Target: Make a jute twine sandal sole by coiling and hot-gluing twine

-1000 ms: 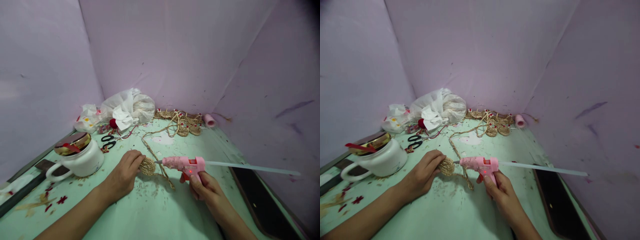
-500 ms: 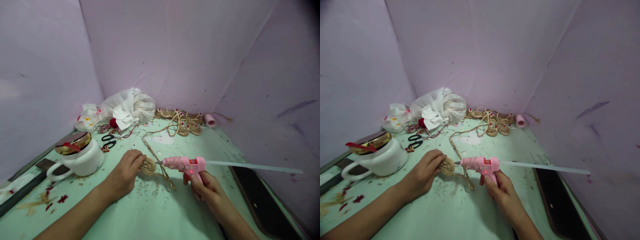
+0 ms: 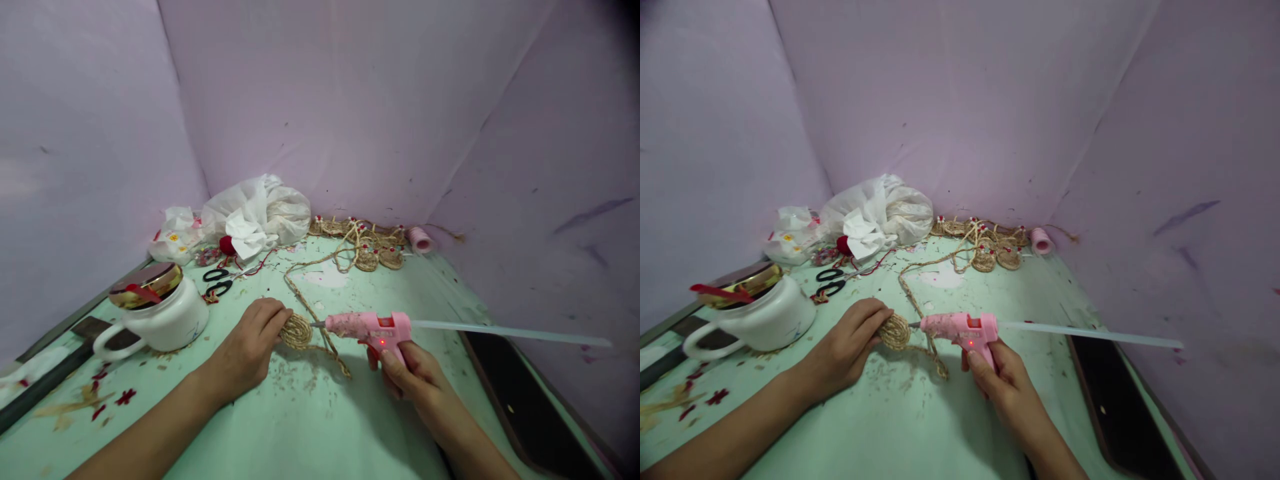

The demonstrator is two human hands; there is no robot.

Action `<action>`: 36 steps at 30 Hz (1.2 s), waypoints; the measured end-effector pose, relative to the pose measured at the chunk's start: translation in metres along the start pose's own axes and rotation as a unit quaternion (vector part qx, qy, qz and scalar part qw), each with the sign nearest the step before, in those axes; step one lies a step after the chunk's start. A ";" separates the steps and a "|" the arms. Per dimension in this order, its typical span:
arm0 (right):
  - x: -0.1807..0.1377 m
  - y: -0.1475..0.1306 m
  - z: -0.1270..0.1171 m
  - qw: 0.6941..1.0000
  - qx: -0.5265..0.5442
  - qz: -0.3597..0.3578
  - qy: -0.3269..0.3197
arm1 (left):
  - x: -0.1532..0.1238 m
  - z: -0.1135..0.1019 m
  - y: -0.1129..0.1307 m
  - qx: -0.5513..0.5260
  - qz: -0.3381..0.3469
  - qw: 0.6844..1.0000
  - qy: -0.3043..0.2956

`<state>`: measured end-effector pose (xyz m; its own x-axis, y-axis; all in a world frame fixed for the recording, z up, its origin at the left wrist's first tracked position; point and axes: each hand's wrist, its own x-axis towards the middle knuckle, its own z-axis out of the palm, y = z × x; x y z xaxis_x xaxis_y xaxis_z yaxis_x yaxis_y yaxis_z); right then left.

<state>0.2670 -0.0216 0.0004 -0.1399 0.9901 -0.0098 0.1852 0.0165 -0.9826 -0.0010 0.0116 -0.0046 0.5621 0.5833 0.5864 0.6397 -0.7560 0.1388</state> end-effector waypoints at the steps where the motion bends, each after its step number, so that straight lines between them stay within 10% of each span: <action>1: 0.000 0.000 0.000 1.000 0.000 0.000 0.001 | 0.000 0.000 0.000 0.000 0.003 1.000 0.002; 31: 0.000 0.001 0.004 1.000 0.010 0.002 0.001 | -0.001 0.001 -0.003 0.014 0.066 0.998 -0.012; 36: 0.008 -0.004 0.005 0.995 0.028 0.036 0.093 | -0.002 -0.007 0.006 -0.021 -0.012 0.998 -0.059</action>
<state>0.2603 -0.0144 0.0036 0.0543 0.9972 -0.0510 0.1339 -0.0578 -0.9893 -0.0016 0.0037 0.0005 0.6065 0.6308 0.4840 0.6327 -0.7515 0.1868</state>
